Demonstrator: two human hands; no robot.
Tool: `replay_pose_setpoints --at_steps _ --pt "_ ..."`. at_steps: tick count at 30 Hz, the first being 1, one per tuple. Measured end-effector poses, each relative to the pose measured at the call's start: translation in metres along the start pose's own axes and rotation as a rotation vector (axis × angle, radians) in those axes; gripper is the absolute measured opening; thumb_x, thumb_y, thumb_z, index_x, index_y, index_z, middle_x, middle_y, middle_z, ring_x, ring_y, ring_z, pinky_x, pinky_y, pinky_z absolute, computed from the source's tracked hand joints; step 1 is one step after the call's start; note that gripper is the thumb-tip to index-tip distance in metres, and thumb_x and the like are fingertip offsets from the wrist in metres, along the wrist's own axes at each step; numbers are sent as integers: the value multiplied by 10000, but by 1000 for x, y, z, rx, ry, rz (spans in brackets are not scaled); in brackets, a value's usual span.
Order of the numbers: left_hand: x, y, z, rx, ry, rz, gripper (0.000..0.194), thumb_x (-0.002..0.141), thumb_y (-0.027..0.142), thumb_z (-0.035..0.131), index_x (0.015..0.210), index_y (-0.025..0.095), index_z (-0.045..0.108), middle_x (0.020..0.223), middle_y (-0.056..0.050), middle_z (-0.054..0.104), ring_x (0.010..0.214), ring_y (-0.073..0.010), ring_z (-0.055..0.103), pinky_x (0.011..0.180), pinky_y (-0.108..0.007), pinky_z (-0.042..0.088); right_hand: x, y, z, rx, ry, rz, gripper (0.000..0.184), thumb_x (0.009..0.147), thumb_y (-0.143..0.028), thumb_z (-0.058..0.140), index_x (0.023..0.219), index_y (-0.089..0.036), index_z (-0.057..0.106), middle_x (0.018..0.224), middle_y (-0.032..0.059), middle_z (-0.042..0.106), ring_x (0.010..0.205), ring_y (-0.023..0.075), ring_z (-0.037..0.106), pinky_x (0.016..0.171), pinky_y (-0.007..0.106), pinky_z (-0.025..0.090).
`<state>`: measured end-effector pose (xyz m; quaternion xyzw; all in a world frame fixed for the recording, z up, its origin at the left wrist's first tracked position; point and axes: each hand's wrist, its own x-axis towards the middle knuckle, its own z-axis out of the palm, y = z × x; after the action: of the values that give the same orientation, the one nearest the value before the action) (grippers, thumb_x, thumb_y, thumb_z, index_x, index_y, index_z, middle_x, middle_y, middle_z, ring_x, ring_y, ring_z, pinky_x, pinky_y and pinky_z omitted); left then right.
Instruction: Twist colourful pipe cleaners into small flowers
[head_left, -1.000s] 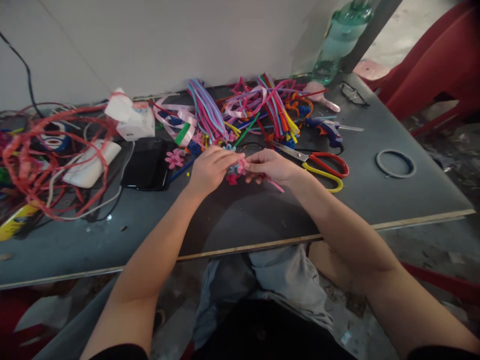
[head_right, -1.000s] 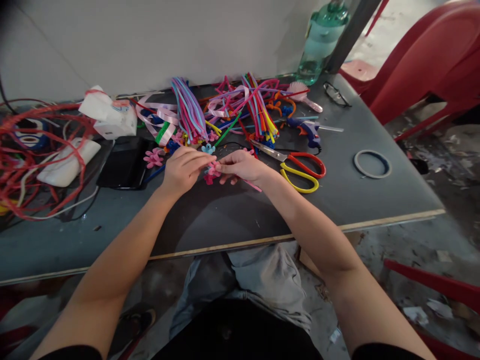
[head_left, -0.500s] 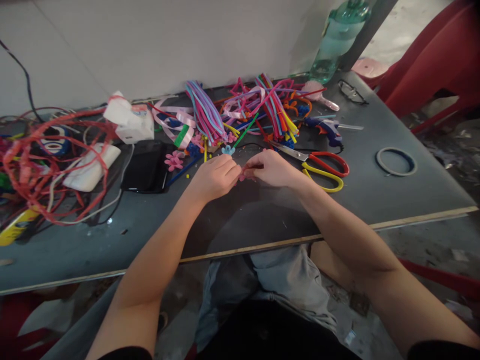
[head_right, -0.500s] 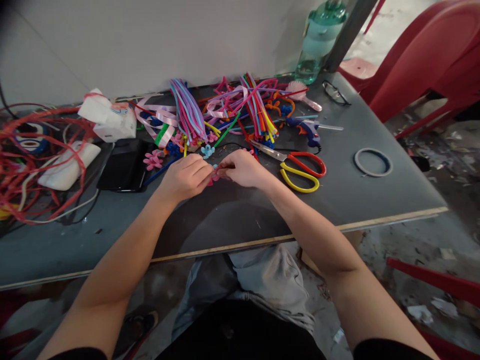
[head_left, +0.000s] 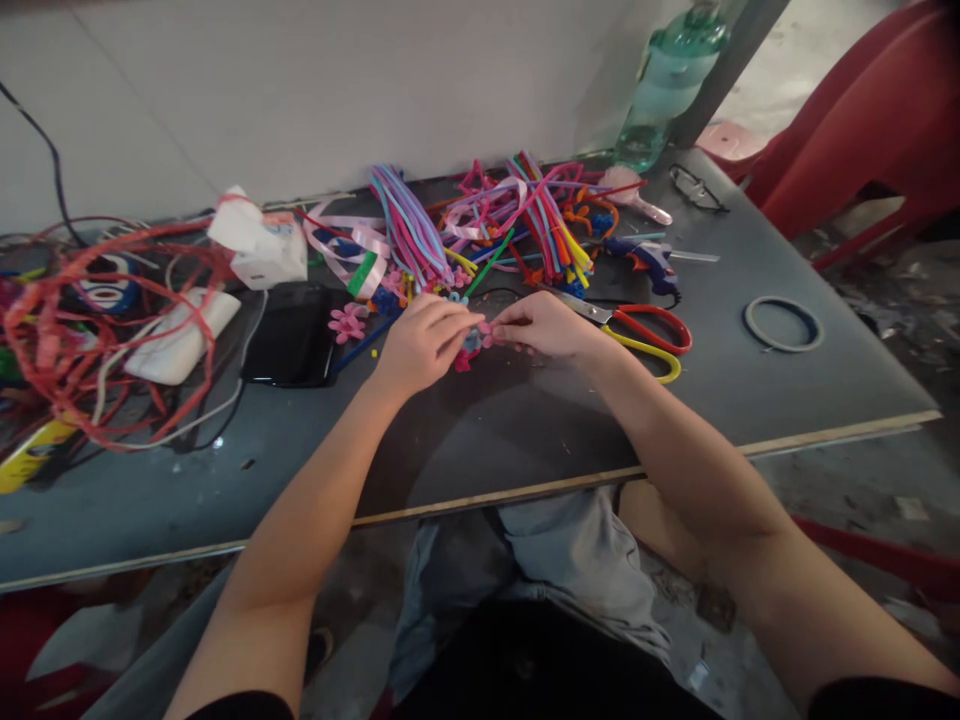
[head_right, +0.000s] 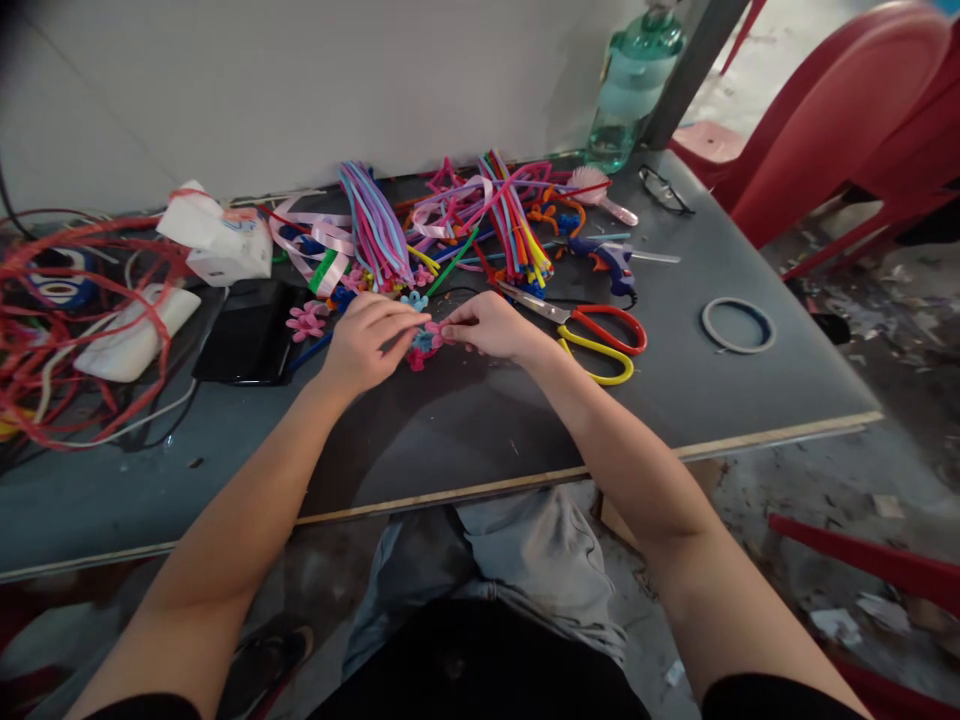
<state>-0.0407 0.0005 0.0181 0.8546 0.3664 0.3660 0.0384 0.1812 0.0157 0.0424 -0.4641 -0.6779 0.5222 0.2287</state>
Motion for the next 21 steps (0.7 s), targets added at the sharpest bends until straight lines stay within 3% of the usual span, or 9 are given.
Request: replay_pose_setpoints --at_steps 5,11,14,17,21 --pt "-2 0 0 203 -31 214 274 1043 271 495 991 243 763 959 -55 785 933 -199 679 798 -345 484 2 7 0 164 -100 39 127 771 -263 787 775 -139 815 567 -6 645 458 41 448 388 178 312" --pt "-1 5 -1 275 -43 208 281 1036 292 492 931 218 742 887 -73 763 915 -222 674 771 -358 475 1 5 4 125 -112 -36 190 775 -325 774 784 -140 815 561 -12 636 472 51 454 422 192 313" --pt "0 13 3 187 7 59 261 985 322 543 834 204 720 805 -83 734 871 -243 654 791 -383 500 0 1 7 -20 60 -127 125 805 -254 743 779 -155 814 608 -1 678 555 83 541 538 216 393" --pt "0 20 9 -33 76 -241 244 917 347 607 751 199 706 733 -67 716 788 -227 649 750 -366 520 -4 -4 16 -183 237 -201 111 837 -195 708 824 -177 817 765 30 762 696 135 634 676 256 454" --pt "0 20 15 -453 93 -638 331 842 469 692 688 180 734 621 -45 694 580 -162 609 554 -288 460 -11 -10 29 -413 382 -255 156 889 -172 662 917 -191 814 948 70 794 853 193 685 790 308 455"
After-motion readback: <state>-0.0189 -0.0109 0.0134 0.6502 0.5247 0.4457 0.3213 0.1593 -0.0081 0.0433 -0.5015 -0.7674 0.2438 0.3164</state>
